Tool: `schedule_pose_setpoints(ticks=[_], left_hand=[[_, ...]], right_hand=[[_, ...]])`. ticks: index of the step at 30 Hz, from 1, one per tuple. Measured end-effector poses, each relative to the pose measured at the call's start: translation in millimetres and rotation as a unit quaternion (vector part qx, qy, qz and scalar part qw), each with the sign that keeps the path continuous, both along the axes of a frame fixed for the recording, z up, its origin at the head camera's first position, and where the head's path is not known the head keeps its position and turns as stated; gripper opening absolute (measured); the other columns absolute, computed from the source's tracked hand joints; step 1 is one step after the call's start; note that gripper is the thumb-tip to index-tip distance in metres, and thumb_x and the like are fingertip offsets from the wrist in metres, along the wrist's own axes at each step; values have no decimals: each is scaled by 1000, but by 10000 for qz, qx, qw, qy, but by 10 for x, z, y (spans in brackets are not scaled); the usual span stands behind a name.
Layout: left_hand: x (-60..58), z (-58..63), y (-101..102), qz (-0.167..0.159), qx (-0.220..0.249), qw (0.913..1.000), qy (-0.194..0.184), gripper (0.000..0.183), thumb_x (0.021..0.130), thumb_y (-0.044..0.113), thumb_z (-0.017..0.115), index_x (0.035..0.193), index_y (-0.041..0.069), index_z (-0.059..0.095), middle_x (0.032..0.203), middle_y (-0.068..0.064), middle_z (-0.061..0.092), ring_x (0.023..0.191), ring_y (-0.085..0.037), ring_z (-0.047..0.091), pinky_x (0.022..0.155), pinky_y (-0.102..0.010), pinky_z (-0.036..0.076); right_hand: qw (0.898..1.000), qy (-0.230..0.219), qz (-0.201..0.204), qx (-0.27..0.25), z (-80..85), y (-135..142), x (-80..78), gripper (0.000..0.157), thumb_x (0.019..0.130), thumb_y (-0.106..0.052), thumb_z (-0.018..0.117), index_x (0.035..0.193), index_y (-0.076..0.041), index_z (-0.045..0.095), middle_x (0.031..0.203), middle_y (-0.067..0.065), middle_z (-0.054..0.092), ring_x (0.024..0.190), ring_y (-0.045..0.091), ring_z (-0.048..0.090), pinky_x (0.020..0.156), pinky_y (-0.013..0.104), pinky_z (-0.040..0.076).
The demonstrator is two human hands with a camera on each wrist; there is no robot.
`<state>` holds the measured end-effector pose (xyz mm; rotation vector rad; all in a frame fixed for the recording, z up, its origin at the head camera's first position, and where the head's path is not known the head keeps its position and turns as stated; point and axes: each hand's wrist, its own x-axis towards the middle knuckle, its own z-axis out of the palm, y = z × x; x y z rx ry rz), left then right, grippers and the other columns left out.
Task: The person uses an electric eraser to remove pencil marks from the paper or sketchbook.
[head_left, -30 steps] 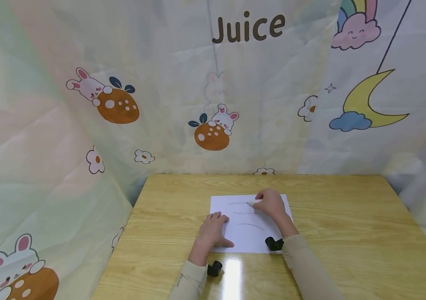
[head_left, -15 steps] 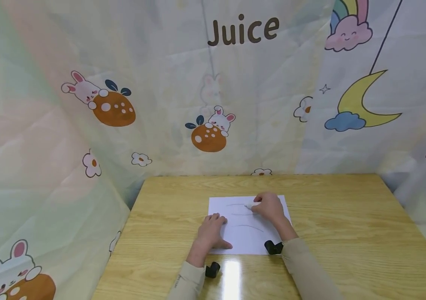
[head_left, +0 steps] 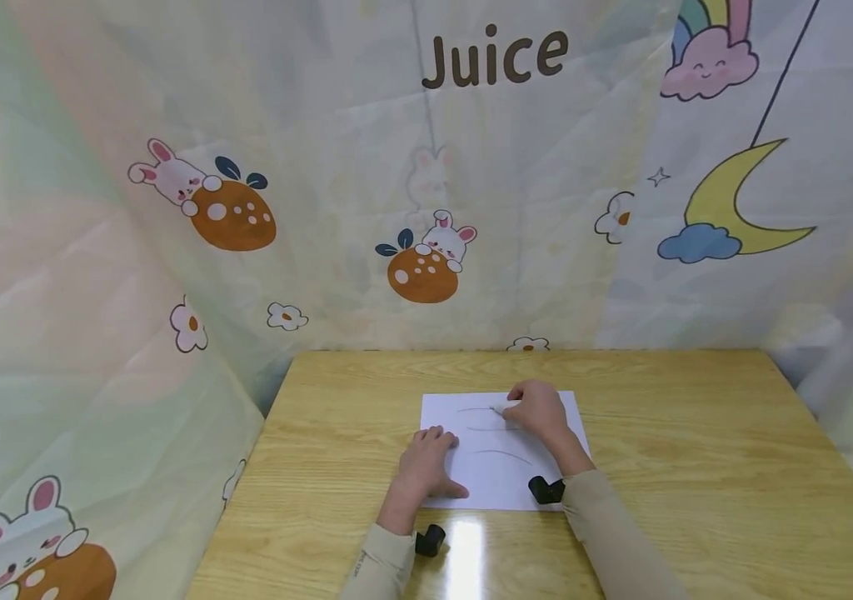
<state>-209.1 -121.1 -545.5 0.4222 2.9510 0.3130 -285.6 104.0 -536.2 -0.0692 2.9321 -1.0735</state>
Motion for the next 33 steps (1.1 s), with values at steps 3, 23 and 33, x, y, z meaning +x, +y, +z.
schedule_pose_setpoints(ticks=[3, 23, 33], left_hand=[[-4, 3, -5, 4, -6, 10000, 18, 82, 57, 53, 90, 124, 15, 62, 137, -11, 51, 125, -33, 45, 93, -46, 48], [-6, -6, -9, 92, 65, 9999, 4, 81, 58, 52, 90, 124, 16, 62, 138, -11, 50, 126, -33, 44, 90, -48, 50], [7, -6, -10, 85, 58, 9999, -11, 81, 58, 52, 90, 124, 16, 62, 138, -11, 50, 126, -33, 43, 91, -48, 49]], right_hand=[[10000, 24, -4, 33, 5, -4, 7, 19, 71, -18, 82, 84, -7, 74, 82, 2, 69, 70, 18, 58, 63, 37, 51], [9999, 119, 4, -122, -38, -18, -15, 20, 71, -19, 82, 84, -7, 74, 83, 2, 69, 70, 18, 59, 63, 37, 52], [9999, 68, -50, -120, -38, -38, 5, 19, 70, -18, 82, 84, -7, 74, 81, 2, 68, 69, 17, 58, 63, 37, 52]])
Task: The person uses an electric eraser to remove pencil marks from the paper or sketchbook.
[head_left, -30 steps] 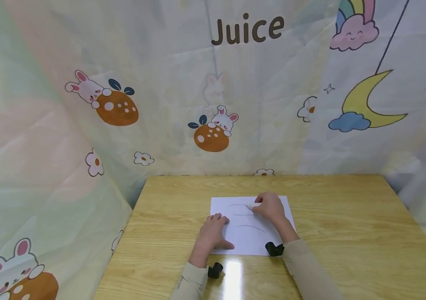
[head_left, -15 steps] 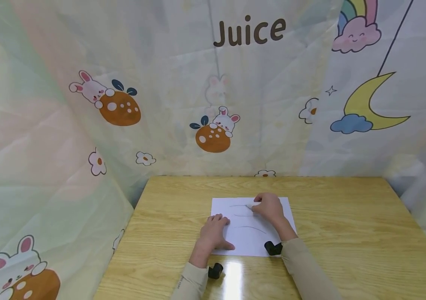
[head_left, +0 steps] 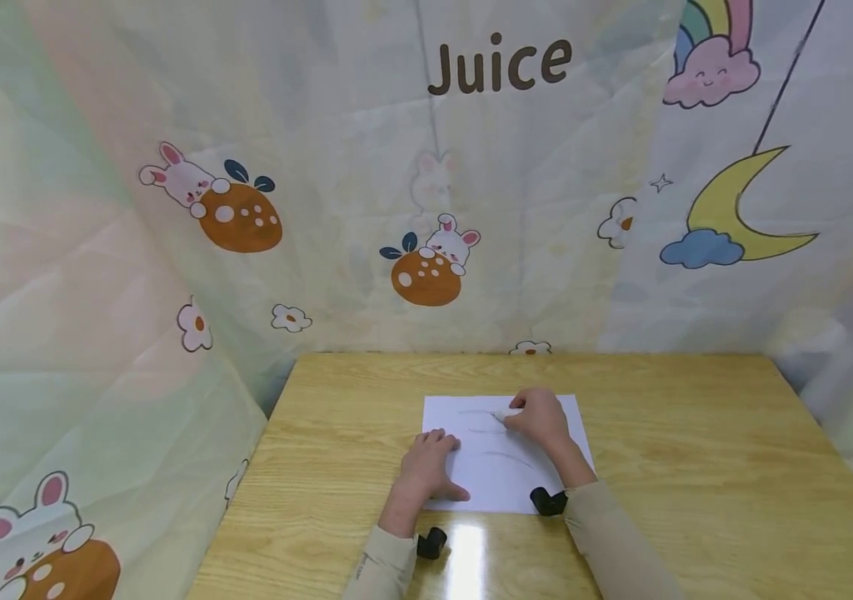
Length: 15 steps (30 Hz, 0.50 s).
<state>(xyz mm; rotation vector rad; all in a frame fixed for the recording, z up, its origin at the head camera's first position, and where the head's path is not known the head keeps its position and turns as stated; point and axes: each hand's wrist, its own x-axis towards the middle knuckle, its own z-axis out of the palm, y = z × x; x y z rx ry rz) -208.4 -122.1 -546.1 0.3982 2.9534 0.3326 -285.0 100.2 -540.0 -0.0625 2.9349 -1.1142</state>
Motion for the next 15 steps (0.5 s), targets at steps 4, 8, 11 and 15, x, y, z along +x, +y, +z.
schedule_pose_setpoints(ticks=[4, 8, 11, 15], left_hand=[[8, 0, 2, -15, 25, 10000, 24, 81, 58, 52, 90, 125, 16, 62, 138, -11, 50, 127, -33, 43, 92, -48, 49], [-1, -7, 4, 4, 12, 10000, 36, 82, 57, 52, 90, 125, 16, 62, 139, -11, 50, 127, -33, 43, 91, -48, 49], [-11, -21, 3, -29, -5, 10000, 36, 83, 58, 53, 90, 127, 16, 61, 139, -11, 49, 127, -33, 43, 92, -48, 49], [-6, -36, -14, -33, -74, 9999, 82, 83, 58, 54, 90, 126, 16, 61, 138, -10, 50, 126, -33, 44, 92, -46, 49]], right_hand=[[10000, 11, -22, -7, -2, 0, 5, 19, 71, -17, 81, 85, -7, 74, 83, 3, 69, 70, 18, 58, 64, 37, 52], [10000, 60, 54, 26, 14, -2, -12, 19, 71, -18, 81, 85, -7, 74, 82, 3, 69, 70, 18, 58, 63, 36, 52], [10000, 3, -1, -17, 7, 4, -3, 19, 70, -16, 81, 84, -6, 75, 81, 2, 69, 68, 17, 59, 62, 36, 52], [10000, 76, 5, -50, -18, -17, -7, 18, 71, -16, 80, 85, -6, 74, 82, 3, 69, 69, 18, 58, 63, 36, 51]])
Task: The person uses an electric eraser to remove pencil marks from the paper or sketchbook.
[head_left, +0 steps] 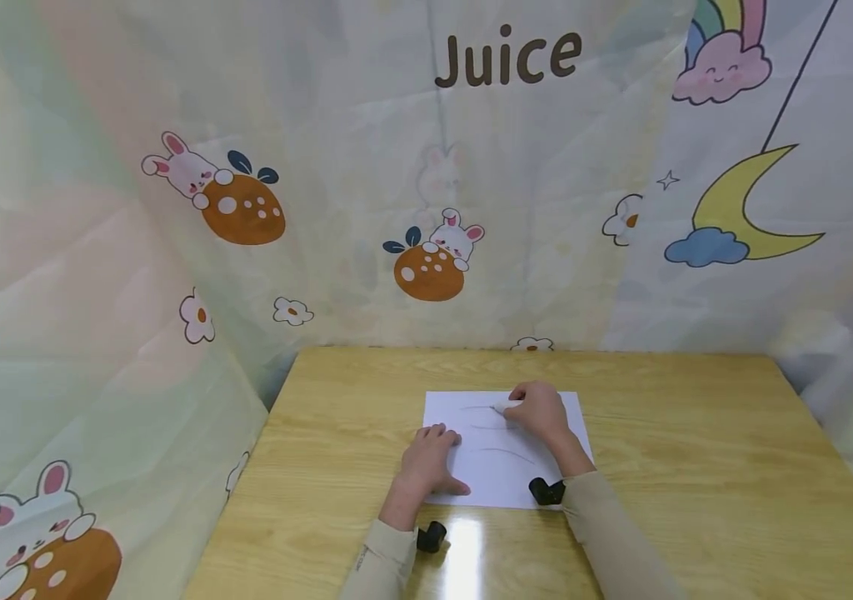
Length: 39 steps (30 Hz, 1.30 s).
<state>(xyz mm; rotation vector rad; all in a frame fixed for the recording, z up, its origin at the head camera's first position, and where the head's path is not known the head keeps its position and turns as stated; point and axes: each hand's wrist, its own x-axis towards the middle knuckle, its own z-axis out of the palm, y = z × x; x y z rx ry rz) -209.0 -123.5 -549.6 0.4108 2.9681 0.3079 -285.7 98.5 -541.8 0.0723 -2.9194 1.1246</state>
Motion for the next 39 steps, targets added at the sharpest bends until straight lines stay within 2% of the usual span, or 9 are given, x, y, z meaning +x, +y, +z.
schedule_pose_setpoints(ticks=[8, 13, 19, 22, 27, 32, 39], left_hand=[[19, 32, -1, 0, 100, 9999, -30, 81, 57, 52, 91, 123, 15, 62, 135, -11, 51, 124, -33, 44, 91, -47, 49], [8, 4, 9, 16, 124, 9999, -13, 82, 56, 51, 91, 124, 15, 62, 137, -11, 51, 126, -32, 44, 92, -47, 49], [-20, 24, 30, -79, 130, 9999, -10, 81, 58, 52, 90, 125, 16, 62, 138, -11, 50, 126, -33, 43, 89, -49, 50], [-9, 29, 29, -57, 89, 9999, -105, 81, 58, 53, 90, 126, 16, 62, 139, -11, 50, 127, -32, 43, 90, -47, 49], [2, 40, 11, 2, 66, 10000, 16, 81, 58, 52, 90, 125, 15, 62, 137, -11, 51, 126, -32, 44, 92, -47, 49], [28, 28, -1, -8, 63, 9999, -83, 81, 58, 53, 90, 125, 16, 62, 138, -11, 50, 126, -32, 44, 94, -47, 48], [7, 18, 6, -19, 73, 10000, 2, 83, 57, 53, 90, 126, 16, 62, 139, -12, 50, 127, -33, 43, 93, -47, 48]], right_hand=[[10000, 28, -32, -6, 1, -16, 28, 17, 69, -16, 80, 83, -7, 75, 80, 2, 68, 69, 18, 59, 63, 37, 52], [9999, 83, -40, 71, 3, -20, 46, 19, 69, -18, 81, 83, -7, 73, 78, 2, 67, 67, 17, 57, 60, 35, 51], [9997, 127, -205, -25, 16, -23, 72, 19, 70, -16, 81, 84, -6, 73, 79, 3, 67, 65, 18, 56, 59, 35, 50], [9998, 82, -162, -40, 7, -33, 81, 19, 69, -15, 81, 84, -5, 73, 78, 3, 67, 65, 18, 57, 59, 35, 50], [9998, 138, -103, -38, 4, -75, 67, 19, 71, -17, 81, 85, -5, 73, 81, 4, 68, 66, 18, 58, 60, 37, 51], [9999, 51, -118, 6, -12, -85, 88, 19, 70, -16, 82, 84, -6, 74, 80, 3, 68, 67, 18, 58, 61, 37, 52], [9998, 113, -135, -45, -7, -83, 70, 20, 70, -16, 80, 85, -6, 74, 80, 4, 68, 66, 18, 58, 61, 37, 51]])
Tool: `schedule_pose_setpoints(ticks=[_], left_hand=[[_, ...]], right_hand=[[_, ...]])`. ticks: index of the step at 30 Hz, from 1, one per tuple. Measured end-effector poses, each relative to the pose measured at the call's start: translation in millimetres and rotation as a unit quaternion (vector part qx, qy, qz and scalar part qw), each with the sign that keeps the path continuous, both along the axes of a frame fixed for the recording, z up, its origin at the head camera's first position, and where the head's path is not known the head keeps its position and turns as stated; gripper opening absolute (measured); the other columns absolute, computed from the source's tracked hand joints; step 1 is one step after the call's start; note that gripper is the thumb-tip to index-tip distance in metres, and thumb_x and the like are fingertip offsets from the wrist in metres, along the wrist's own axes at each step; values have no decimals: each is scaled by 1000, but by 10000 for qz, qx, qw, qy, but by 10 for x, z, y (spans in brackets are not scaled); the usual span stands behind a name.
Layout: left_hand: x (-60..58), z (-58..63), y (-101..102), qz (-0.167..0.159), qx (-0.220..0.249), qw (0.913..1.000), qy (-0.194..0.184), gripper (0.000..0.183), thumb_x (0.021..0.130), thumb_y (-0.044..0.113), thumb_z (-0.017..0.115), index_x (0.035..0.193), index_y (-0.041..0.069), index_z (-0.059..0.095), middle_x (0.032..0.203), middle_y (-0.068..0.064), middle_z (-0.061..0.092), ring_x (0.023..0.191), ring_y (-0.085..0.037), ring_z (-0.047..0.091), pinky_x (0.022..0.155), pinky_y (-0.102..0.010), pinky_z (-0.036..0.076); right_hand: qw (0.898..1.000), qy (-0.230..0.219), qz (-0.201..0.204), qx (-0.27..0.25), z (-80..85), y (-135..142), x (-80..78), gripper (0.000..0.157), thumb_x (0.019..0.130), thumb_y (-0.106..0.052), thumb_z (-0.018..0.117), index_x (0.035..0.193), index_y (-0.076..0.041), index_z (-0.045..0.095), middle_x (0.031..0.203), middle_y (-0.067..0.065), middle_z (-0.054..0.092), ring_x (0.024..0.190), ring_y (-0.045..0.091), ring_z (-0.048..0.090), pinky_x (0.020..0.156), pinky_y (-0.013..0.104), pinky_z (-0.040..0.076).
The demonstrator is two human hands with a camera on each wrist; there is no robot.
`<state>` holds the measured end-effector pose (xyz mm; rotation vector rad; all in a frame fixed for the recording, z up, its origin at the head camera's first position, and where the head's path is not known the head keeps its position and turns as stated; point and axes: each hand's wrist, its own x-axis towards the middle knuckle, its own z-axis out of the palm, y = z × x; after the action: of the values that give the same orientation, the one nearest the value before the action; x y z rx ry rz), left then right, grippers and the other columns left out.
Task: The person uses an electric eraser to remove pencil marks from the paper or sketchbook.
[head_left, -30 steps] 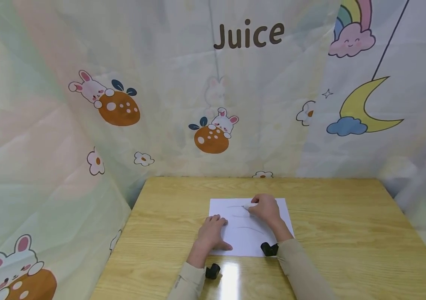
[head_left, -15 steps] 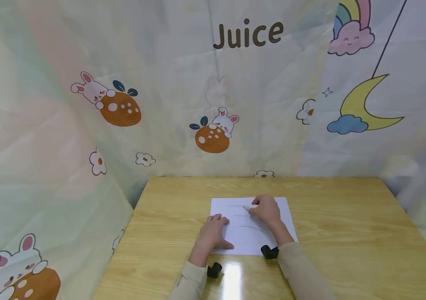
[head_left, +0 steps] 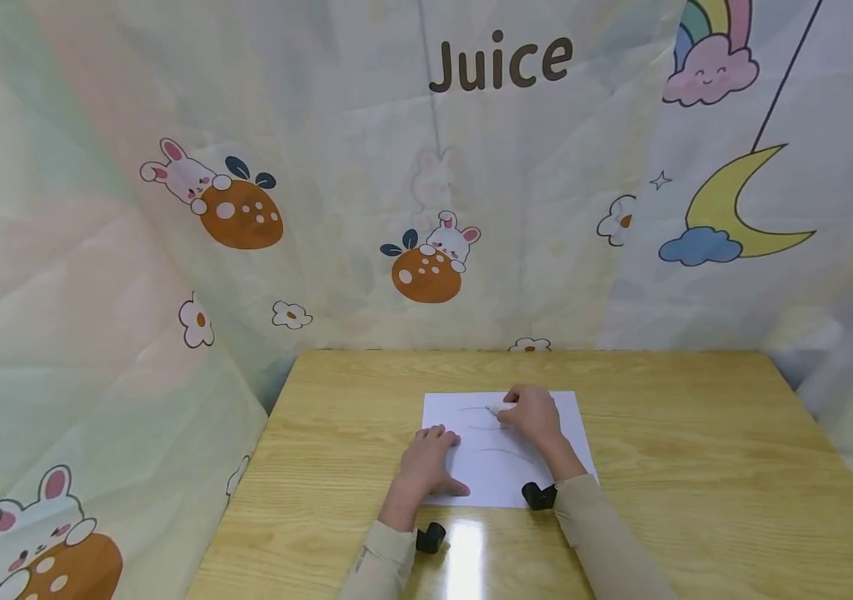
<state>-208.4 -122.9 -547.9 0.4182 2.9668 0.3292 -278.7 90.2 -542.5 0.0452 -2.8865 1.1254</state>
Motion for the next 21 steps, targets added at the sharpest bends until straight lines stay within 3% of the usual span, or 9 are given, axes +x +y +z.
schedule_pose_setpoints(ticks=[21], left_hand=[[4, 20, 3, -22, -72, 10000, -8, 83, 58, 54, 89, 127, 16, 62, 139, -12, 50, 127, -33, 44, 95, -46, 47]], right_hand=[[9999, -78, 81, 115, 13, -17, -20, 20, 72, -18, 81, 84, -6, 73, 80, 3, 67, 68, 19, 56, 63, 38, 51]])
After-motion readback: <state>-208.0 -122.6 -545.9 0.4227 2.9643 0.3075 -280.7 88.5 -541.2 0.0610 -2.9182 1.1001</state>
